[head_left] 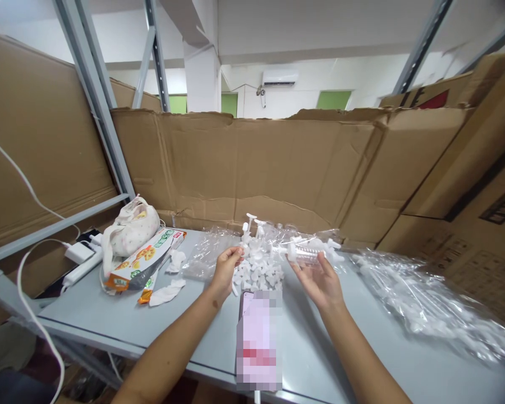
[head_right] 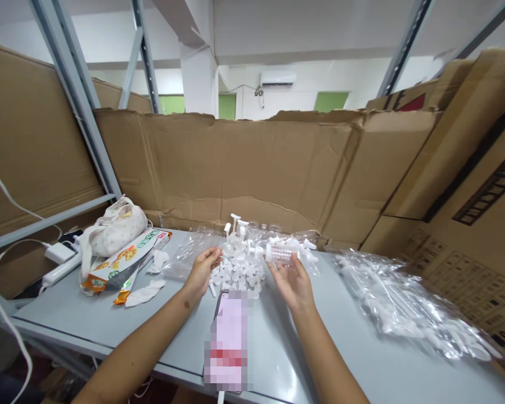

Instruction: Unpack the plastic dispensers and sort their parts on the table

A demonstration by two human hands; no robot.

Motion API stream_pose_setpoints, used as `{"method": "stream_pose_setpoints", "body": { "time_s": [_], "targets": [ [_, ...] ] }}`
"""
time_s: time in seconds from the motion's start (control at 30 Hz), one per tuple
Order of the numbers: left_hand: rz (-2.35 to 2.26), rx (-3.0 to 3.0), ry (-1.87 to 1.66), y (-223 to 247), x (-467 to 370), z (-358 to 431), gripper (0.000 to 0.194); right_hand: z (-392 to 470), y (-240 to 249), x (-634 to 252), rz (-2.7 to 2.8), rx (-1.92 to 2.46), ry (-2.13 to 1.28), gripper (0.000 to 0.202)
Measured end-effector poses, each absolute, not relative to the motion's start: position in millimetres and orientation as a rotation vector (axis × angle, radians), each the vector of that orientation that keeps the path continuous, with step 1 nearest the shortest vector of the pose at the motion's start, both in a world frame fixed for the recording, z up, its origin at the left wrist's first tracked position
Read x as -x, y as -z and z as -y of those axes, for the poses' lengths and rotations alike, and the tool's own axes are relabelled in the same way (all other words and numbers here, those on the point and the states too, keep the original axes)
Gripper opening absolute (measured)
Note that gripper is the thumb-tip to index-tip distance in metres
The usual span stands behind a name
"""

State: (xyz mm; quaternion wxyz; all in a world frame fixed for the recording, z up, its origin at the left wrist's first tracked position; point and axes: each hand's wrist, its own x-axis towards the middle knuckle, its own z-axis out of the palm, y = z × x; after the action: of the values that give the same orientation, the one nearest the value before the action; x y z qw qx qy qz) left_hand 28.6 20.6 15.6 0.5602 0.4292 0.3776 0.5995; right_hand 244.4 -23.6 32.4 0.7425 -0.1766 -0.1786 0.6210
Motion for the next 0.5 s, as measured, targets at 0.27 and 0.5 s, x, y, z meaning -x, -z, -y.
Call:
{"method": "stream_pose_setpoints", "body": {
  "time_s": [0.27, 0.5],
  "targets": [
    [-1.178, -2.052, -1.663, -31.0, -28.5, 1.5, 0.015, 24.7, -31.6, -237.0, 0.473, 0.436, -1.383, 0.01],
    [-1.27, -2.155, -1.534, -27.2, -25.5, -3.7, 0.006, 27.9, -31.0, -225.6, 0.551, 0.454, -1.438, 0.011]
  ]
}}
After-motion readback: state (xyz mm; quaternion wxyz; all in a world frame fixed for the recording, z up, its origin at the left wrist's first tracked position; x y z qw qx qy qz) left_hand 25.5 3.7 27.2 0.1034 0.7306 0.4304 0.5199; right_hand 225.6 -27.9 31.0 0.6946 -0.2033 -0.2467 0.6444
